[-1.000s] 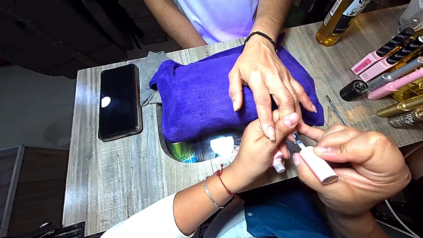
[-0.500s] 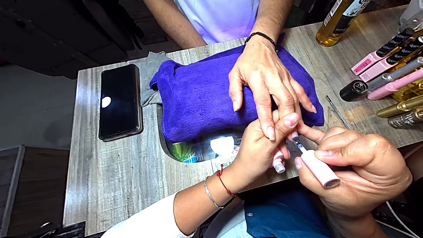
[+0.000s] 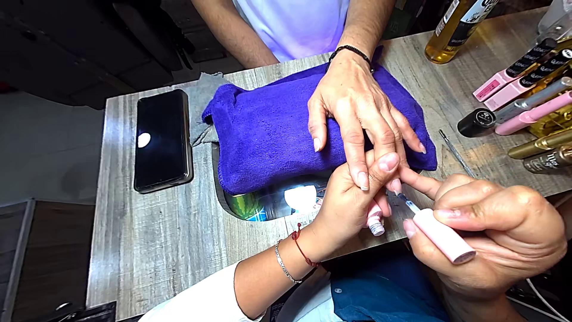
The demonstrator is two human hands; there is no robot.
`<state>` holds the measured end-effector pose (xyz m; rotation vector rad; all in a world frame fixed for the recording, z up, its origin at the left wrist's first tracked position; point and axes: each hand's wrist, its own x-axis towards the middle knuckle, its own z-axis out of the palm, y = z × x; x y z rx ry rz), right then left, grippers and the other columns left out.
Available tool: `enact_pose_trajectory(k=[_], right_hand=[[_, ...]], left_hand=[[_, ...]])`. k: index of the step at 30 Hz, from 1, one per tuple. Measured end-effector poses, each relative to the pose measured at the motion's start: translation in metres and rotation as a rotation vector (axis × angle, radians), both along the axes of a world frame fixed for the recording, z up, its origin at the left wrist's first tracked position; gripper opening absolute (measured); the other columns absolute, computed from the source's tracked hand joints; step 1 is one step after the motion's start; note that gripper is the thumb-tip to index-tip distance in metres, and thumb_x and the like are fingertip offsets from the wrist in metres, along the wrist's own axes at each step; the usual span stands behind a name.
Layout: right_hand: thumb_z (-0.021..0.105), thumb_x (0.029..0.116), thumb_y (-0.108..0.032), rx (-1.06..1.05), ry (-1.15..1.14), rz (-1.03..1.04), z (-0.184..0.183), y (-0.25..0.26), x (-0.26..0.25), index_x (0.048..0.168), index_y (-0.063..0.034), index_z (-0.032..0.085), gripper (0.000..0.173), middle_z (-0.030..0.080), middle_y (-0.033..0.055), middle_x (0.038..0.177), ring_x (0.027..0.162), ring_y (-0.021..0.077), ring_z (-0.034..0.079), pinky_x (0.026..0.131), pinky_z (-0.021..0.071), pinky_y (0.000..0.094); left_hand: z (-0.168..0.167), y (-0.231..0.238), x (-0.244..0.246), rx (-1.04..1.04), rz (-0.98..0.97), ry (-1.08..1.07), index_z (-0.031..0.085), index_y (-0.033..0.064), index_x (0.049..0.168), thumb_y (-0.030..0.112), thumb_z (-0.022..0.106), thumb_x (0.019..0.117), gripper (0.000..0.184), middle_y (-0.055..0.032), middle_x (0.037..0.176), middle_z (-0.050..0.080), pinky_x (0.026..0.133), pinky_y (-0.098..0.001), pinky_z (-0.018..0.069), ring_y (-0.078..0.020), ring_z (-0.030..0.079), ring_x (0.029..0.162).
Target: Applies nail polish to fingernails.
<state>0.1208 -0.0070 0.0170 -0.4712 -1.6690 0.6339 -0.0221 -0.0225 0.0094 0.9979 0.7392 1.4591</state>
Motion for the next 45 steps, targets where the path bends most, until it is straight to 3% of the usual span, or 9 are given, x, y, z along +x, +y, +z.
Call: enact_pose_trajectory(k=[5,11,17,38,45], right_hand=[[0.078,0.0751,-0.003,-0.018,0.001,-0.009,0.0002,0.0021,-0.003,0.089,-0.0146,0.059,0.026,0.059,-0.0084,0.08,0.077,0.0028,0.064,0.094,0.0636,0.0388],[0.075,0.0736,-0.005,-0.024,-0.011,0.034,-0.0012,0.0007,0.0011,0.084,-0.0143,0.056,0.024,0.054,-0.0074,0.073,0.071,0.0021,0.06,0.095,0.0624,0.0426],[0.08,0.0735,0.001,-0.195,0.213,0.117,0.0029,0.0051,-0.0033,0.096,-0.0173,0.064,0.033,0.064,-0.0099,0.083,0.081,0.0067,0.07,0.095,0.0639,0.0427],[0.08,0.0716,0.0,-0.227,0.177,0.081,0.0016,0.0051,-0.0063,0.091,-0.0144,0.061,0.031,0.062,-0.0091,0.079,0.076,0.0042,0.068,0.093,0.0649,0.0394],[0.08,0.0689,-0.001,-0.207,0.191,0.125,-0.0015,0.003,-0.0067,0.088,-0.0128,0.059,0.031,0.061,-0.008,0.077,0.076,0.0042,0.068,0.096,0.0636,0.0428]], left_hand=[[-0.0013,0.0007,-0.0004,0.024,0.004,0.013,0.057,0.0086,0.086,0.021,0.041,0.1116,0.033,0.0039,0.056,0.051,0.043,-0.0115,0.044,0.0016,0.048,0.043],[-0.0003,-0.0002,-0.0014,0.022,-0.02,0.014,0.057,0.0087,0.085,0.023,0.038,0.1125,0.036,0.0045,0.053,0.051,0.04,-0.0115,0.0434,0.0022,0.047,0.04],[-0.0022,0.0007,-0.0029,0.013,-0.043,-0.027,0.057,0.0093,0.089,0.024,0.038,0.1123,0.034,0.0045,0.055,0.054,0.045,-0.0129,0.0486,0.0011,0.054,0.044],[-0.0048,0.0028,-0.0046,0.068,-0.037,-0.027,0.058,0.0107,0.09,0.028,0.041,0.1116,0.033,0.0044,0.062,0.058,0.051,-0.0147,0.053,0.0002,0.059,0.051],[-0.0049,0.0008,-0.0076,0.044,-0.079,-0.074,0.06,0.0113,0.091,0.033,0.043,0.1106,0.034,0.0036,0.061,0.059,0.049,-0.0159,0.0532,-0.0011,0.06,0.05]])
